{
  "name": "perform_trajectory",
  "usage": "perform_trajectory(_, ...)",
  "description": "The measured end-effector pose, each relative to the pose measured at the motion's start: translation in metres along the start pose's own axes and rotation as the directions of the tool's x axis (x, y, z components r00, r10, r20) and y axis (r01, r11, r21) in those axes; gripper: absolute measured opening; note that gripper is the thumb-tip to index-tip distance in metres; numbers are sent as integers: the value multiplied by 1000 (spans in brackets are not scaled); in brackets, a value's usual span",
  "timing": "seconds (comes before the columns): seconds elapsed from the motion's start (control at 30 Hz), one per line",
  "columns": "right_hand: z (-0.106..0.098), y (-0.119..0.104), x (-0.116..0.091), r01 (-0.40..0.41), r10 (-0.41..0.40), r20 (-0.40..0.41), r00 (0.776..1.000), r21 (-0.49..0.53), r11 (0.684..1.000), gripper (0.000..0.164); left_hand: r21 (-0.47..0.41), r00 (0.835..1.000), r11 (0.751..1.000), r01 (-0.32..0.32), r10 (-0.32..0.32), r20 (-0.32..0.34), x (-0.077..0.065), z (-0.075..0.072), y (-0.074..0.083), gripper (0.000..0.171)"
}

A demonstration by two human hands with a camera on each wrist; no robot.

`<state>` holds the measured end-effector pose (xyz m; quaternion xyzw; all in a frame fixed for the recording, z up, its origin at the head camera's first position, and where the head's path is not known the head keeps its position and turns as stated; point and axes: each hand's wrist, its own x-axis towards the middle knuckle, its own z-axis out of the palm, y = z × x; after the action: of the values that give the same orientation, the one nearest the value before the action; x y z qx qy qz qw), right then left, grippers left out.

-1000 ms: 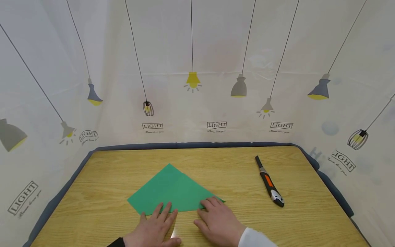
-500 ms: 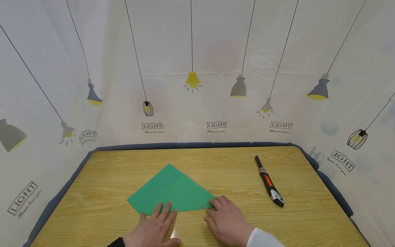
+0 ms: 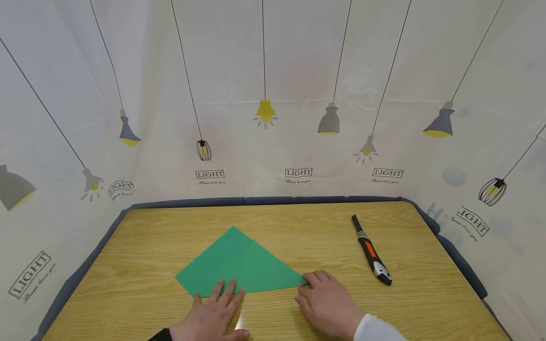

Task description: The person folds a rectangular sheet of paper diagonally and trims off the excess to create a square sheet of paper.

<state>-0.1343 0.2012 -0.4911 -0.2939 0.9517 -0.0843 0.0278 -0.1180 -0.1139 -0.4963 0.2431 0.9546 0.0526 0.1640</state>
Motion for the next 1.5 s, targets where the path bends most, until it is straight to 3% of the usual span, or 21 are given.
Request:
perform_trajectory(0.2, -5, 5, -5, -35, 35, 43, 998, 9, 999, 44, 7, 1000, 1000, -3, 3, -9, -1, -4, 2, 92)
perform_trajectory(0.53, -8, 16, -13, -94, 94, 39, 995, 1, 996, 44, 24, 1000, 1000, 5, -5, -17, -2, -4, 3, 93)
perform_trajectory(1.13, -7, 18, -13, -76, 77, 58, 995, -13, 997, 42, -21, 1000, 1000, 5, -4, 16, 4, 3, -4, 92)
perform_trajectory(1.5, -9, 15, -10, -82, 84, 69, 994, -29, 996, 43, -28, 999, 1000, 6, -5, 42, 3, -3, -5, 88)
